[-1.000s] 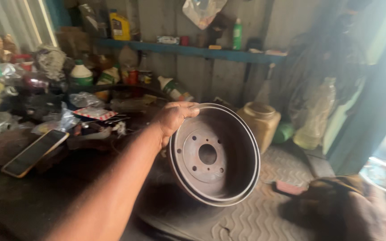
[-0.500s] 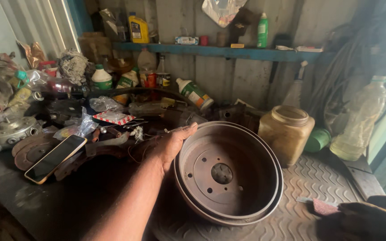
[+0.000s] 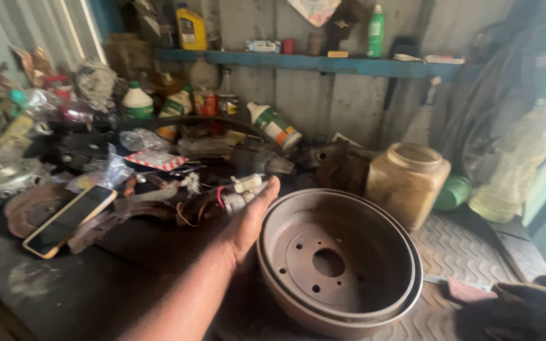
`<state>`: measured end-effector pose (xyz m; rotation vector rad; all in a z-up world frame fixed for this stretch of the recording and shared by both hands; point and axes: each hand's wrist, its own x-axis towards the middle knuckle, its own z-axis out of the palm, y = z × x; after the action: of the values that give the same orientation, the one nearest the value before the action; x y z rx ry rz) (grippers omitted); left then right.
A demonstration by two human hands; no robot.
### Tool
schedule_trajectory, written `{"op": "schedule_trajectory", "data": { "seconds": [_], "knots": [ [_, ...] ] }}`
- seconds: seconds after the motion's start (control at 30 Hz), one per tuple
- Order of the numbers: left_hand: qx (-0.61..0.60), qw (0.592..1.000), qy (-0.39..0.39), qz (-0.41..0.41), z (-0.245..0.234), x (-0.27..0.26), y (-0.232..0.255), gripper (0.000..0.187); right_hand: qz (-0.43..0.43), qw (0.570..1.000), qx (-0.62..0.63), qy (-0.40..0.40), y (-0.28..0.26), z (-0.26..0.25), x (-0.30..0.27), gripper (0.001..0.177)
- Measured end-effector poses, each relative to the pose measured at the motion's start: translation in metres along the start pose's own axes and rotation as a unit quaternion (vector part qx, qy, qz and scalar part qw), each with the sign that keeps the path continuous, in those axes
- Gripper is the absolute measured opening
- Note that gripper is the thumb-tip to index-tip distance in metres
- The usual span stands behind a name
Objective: The person rubs the inner surface of a metal brake drum with their hands, a piece of sandpaper, and a cloth.
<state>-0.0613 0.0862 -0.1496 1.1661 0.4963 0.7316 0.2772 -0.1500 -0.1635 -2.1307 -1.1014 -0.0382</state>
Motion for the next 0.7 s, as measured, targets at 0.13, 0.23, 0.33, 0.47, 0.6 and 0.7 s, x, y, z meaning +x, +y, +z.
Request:
{"op": "schedule_trajectory", "data": {
  "seconds": [0.13,0.23,0.33,0.47,0.6,0.7],
  "knots": [
    [0.056,0.998,-0.012,0.023,-0.001,0.01,-0.007,0.096,-0.009,0.999,-0.052,0.004,0.003,-0.011,-0.001,0.06],
    [0.084,0.996,0.0,0.01,-0.009,0.017,-0.018,0.096,-0.014,0.997,-0.07,0.008,0.002,-0.01,0.001,0.062],
    [0.109,0.993,-0.012,0.044,-0.018,0.029,-0.028,0.096,-0.012,0.996,-0.082,0.016,0.002,-0.012,0.004,0.064],
    [0.08,0.996,-0.015,0.034,-0.024,0.031,-0.033,0.089,-0.001,0.996,-0.082,0.035,0.0,-0.01,0.007,0.067],
    [0.221,0.974,0.027,0.044,-0.021,0.033,-0.025,0.071,0.032,0.995,-0.064,0.062,0.028,-0.01,0.021,0.07],
    [0.303,0.952,0.037,0.024,-0.014,0.029,-0.017,0.064,0.071,0.993,-0.037,0.089,0.045,-0.014,0.028,0.073]
  ]
}}
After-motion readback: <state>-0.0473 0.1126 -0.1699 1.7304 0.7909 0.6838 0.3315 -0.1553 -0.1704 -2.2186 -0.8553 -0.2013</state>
